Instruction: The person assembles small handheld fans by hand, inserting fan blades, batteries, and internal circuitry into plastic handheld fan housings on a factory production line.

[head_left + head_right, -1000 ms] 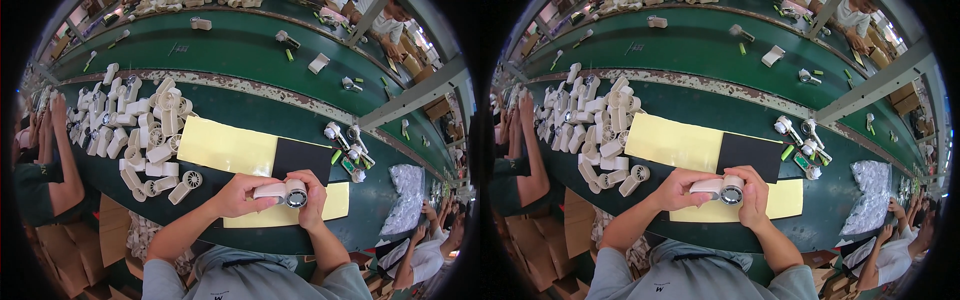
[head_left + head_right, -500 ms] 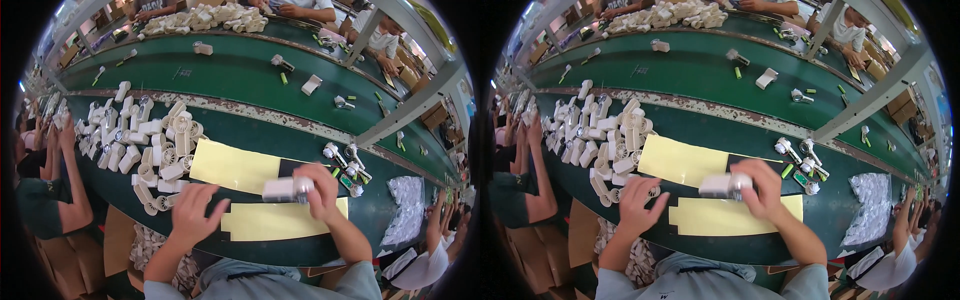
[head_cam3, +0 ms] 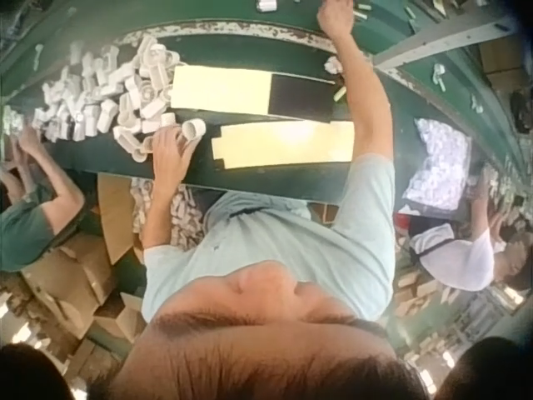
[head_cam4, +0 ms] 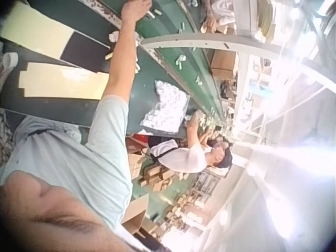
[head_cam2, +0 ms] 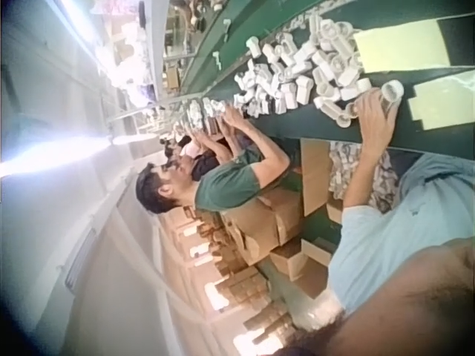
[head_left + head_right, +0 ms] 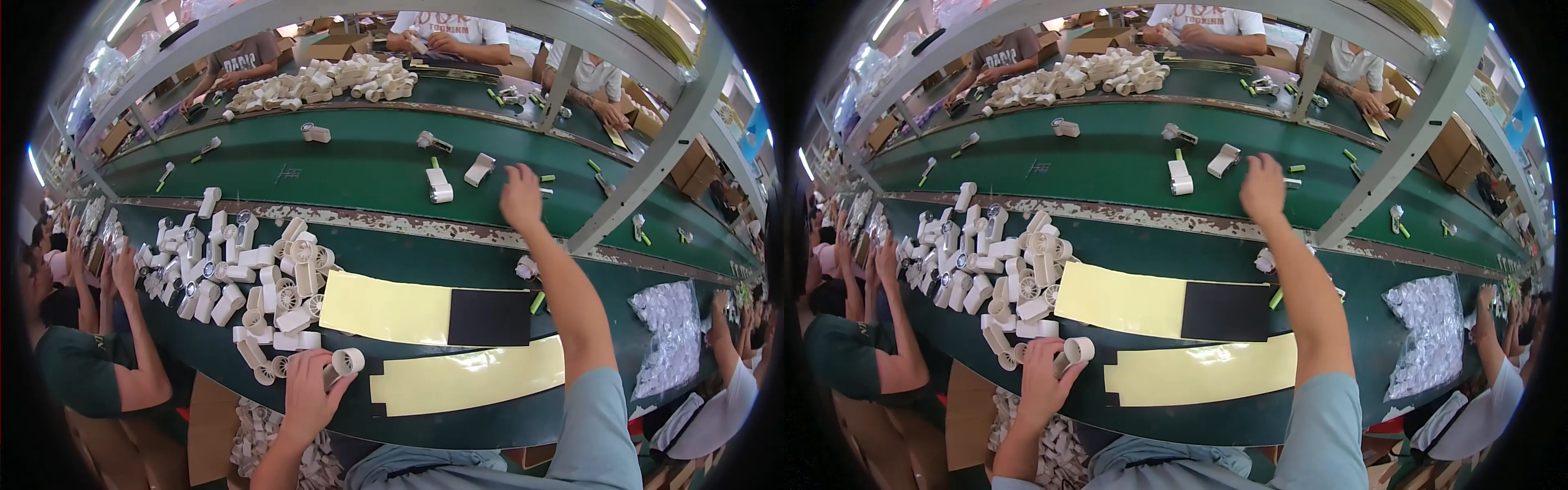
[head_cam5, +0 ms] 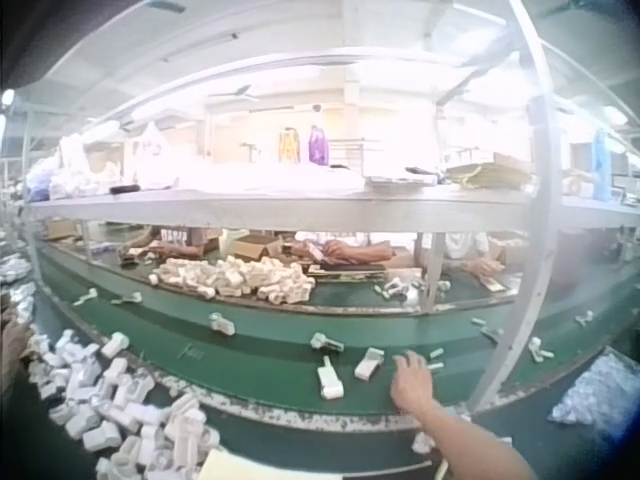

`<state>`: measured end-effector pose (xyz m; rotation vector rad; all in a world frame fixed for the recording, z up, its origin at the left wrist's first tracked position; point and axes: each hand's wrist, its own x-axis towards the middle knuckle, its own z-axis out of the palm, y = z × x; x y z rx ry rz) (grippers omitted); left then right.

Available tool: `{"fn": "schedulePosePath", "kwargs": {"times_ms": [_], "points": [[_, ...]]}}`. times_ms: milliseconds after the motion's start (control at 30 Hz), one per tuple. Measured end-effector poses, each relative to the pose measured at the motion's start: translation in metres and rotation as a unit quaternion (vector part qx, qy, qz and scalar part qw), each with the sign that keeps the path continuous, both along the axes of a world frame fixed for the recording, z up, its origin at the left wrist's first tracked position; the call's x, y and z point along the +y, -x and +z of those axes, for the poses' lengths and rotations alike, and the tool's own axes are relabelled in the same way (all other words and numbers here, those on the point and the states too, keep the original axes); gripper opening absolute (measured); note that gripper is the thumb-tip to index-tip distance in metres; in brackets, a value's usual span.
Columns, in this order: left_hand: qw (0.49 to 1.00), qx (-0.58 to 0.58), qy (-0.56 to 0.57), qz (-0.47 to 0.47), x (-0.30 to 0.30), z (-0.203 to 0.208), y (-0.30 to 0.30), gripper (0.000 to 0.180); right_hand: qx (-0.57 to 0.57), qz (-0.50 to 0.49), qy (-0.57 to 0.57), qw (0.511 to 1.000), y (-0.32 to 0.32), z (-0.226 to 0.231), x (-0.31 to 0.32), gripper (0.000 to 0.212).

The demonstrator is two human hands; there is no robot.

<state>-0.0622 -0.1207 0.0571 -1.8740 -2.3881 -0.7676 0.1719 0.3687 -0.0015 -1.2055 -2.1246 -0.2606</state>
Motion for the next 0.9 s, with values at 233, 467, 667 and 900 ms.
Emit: {"fn": "schedulePosePath", "kwargs": {"times_ms": [233, 467, 667, 900], "points": [[0.704, -0.694, 0.004, -0.147, 0.025, -0.001, -0.014, 0.044, -0.151, -0.017, 0.207, 0.966, -0.053, 0.003, 0.021, 0.058], [0.608, -0.781, 0.091, -0.106, 0.118, -0.021, -0.039, 0.05, 0.159, 0.187, 0.214, 0.946, -0.039, 0.064, -0.09, 0.048], [0.604, -0.774, 0.132, -0.138, 0.134, -0.036, -0.052, 0.061, 0.502, 0.294, 0.571, 0.579, -0.03, 0.104, -0.233, 0.075], [0.489, -0.799, 0.22, -0.274, 0.126, -0.049, -0.061, 0.069, 0.437, 0.45, 0.46, 0.628, -0.007, 0.082, -0.297, 0.049]]}}
